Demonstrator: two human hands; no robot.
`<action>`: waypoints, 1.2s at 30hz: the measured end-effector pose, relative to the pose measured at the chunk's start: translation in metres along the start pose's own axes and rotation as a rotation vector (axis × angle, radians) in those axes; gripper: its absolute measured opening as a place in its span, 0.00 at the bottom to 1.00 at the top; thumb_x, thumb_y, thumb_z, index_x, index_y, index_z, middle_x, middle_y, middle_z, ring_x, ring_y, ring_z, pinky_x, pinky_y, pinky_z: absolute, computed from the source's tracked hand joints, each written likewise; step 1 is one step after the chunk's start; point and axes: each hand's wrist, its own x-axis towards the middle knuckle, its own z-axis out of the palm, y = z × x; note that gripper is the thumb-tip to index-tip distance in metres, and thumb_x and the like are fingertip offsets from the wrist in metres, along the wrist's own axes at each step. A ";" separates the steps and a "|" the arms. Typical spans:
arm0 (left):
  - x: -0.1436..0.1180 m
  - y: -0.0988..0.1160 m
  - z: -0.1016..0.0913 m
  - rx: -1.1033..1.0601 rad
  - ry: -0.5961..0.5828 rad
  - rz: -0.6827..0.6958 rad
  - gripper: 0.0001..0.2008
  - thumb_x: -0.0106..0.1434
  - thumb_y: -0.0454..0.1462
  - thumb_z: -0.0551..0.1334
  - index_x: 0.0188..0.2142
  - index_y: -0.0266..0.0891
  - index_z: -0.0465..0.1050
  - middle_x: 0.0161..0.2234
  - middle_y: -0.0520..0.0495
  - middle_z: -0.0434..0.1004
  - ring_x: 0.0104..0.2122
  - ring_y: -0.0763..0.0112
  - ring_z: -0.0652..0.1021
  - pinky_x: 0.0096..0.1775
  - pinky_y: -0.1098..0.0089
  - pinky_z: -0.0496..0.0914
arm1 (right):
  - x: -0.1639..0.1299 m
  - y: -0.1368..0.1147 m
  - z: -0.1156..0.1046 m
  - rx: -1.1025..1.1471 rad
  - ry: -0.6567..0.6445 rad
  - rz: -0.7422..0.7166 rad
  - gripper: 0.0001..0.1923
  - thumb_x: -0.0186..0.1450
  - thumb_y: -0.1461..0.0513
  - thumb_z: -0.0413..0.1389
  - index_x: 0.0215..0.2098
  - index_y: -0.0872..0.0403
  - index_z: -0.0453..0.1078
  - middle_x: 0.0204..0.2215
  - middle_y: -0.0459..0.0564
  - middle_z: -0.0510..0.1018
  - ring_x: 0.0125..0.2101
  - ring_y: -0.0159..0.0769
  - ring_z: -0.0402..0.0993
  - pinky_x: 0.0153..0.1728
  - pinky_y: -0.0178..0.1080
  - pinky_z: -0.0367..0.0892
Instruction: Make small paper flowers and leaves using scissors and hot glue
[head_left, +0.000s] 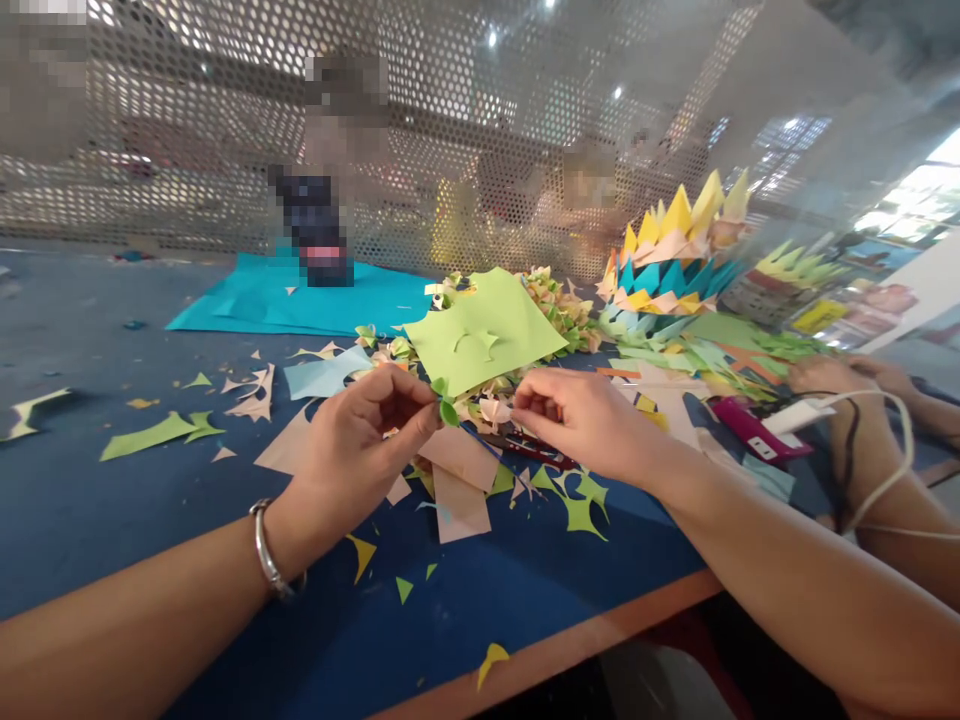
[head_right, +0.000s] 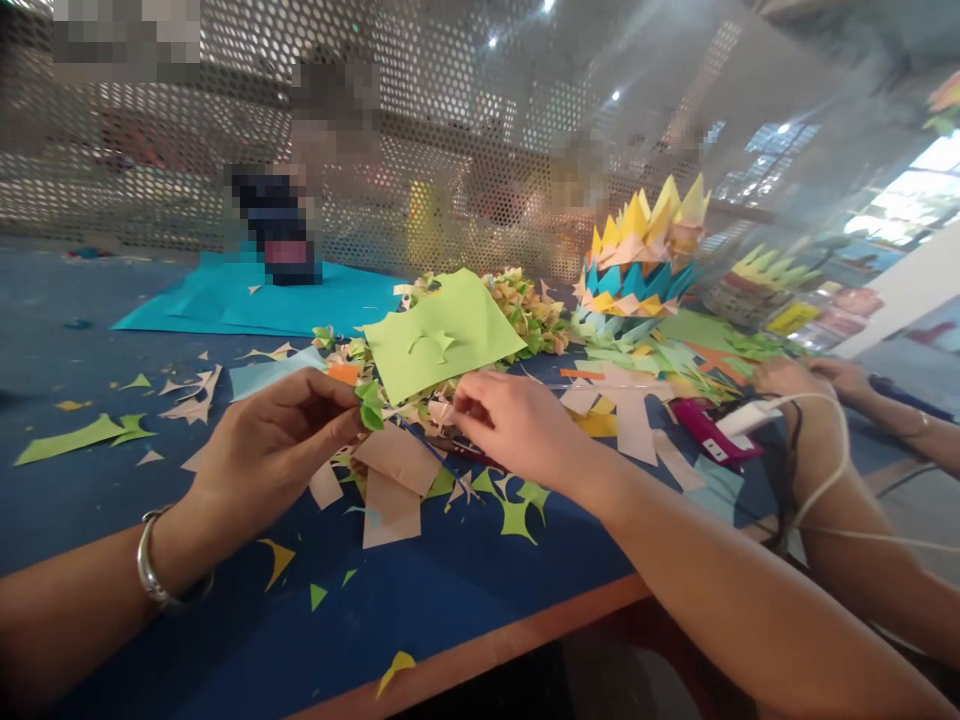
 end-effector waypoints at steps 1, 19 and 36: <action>0.000 -0.001 0.000 0.008 0.005 0.000 0.06 0.60 0.39 0.65 0.33 0.40 0.71 0.28 0.49 0.75 0.27 0.69 0.77 0.30 0.67 0.72 | 0.003 -0.004 0.002 0.005 -0.028 -0.011 0.06 0.67 0.62 0.57 0.32 0.54 0.70 0.27 0.46 0.76 0.27 0.32 0.71 0.29 0.36 0.61; 0.002 0.001 0.000 0.129 0.005 -0.015 0.05 0.59 0.39 0.64 0.32 0.41 0.72 0.28 0.49 0.76 0.26 0.69 0.76 0.28 0.69 0.70 | -0.008 0.012 0.015 -0.055 -0.100 -0.147 0.05 0.69 0.64 0.55 0.34 0.55 0.71 0.29 0.47 0.74 0.28 0.33 0.69 0.30 0.36 0.61; 0.002 0.002 0.004 0.182 0.052 0.005 0.05 0.58 0.40 0.64 0.32 0.41 0.72 0.28 0.50 0.76 0.27 0.68 0.76 0.28 0.68 0.70 | -0.004 -0.004 0.037 0.061 -0.149 -0.402 0.09 0.73 0.64 0.52 0.44 0.57 0.73 0.40 0.56 0.76 0.41 0.41 0.75 0.41 0.42 0.71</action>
